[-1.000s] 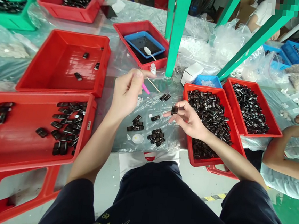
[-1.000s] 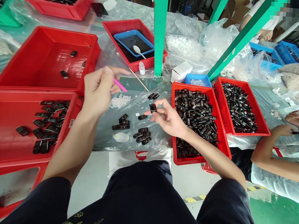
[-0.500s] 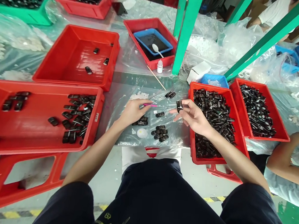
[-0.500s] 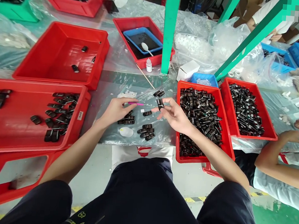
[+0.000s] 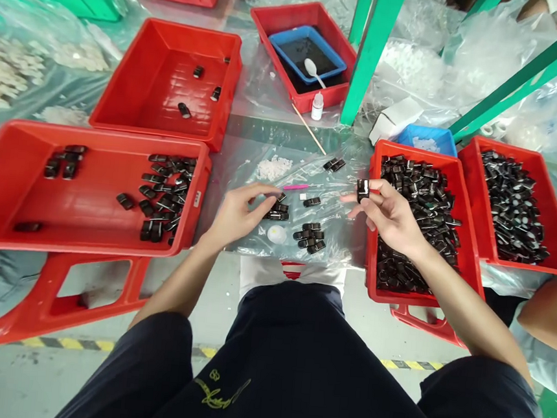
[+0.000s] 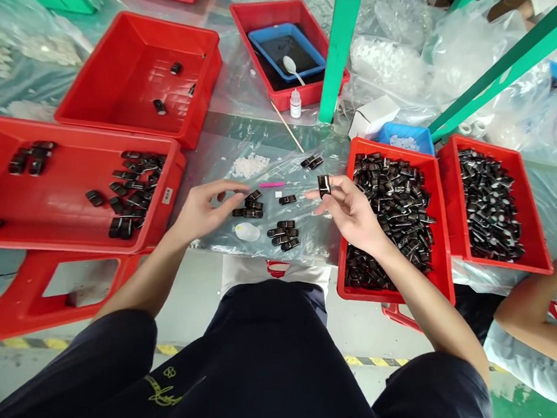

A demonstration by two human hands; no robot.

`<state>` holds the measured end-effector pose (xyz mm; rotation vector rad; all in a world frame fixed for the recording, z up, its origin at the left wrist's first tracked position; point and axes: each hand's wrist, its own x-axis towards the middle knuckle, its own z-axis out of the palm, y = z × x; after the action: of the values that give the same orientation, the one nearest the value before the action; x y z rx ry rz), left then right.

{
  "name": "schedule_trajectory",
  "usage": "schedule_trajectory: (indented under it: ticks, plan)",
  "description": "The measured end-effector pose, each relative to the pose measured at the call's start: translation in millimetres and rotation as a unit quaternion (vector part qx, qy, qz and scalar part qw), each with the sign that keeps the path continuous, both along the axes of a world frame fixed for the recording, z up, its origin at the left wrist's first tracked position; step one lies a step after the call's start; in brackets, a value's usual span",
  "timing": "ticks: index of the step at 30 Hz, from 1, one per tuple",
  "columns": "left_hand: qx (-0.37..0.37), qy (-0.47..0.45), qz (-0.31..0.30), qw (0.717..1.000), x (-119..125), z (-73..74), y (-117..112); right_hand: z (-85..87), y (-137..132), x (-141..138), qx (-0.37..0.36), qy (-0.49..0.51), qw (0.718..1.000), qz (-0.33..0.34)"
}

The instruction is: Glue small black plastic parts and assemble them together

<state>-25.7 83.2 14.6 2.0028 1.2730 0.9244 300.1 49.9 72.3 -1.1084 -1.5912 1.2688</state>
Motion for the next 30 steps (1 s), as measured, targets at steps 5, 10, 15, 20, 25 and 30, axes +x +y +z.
schedule_trajectory:
  ticks: [5, 10, 15, 20, 25, 30]
  plan:
    - [-0.013, -0.038, 0.045, 0.998, -22, 0.2, -24, 1.6, -1, -3, -0.012, -0.013, 1.0, 0.011]
    - [0.016, 0.051, -0.039, 0.998, -6, -2.1, 7, -0.3, 4, -11, -0.007, -0.015, 1.0, 0.025]
    - [0.036, 0.171, -0.132, 0.976, 26, -6.5, 47, 1.8, 2, -16, 0.002, -0.018, 0.999, 0.034]
    - [0.062, 0.252, -0.205, 0.944, 45, -12.2, 67, 2.6, -3, -13, -0.006, -0.032, 0.999, 0.032]
    - [0.07, 0.257, -0.245, 0.932, 47, -16.6, 70, 0.7, -5, -9, -0.003, -0.036, 0.999, 0.034]
    - [0.041, 0.189, -0.245, 0.95, 42, -12.9, 71, -2.2, -3, -9, 0.012, -0.053, 0.997, 0.046]
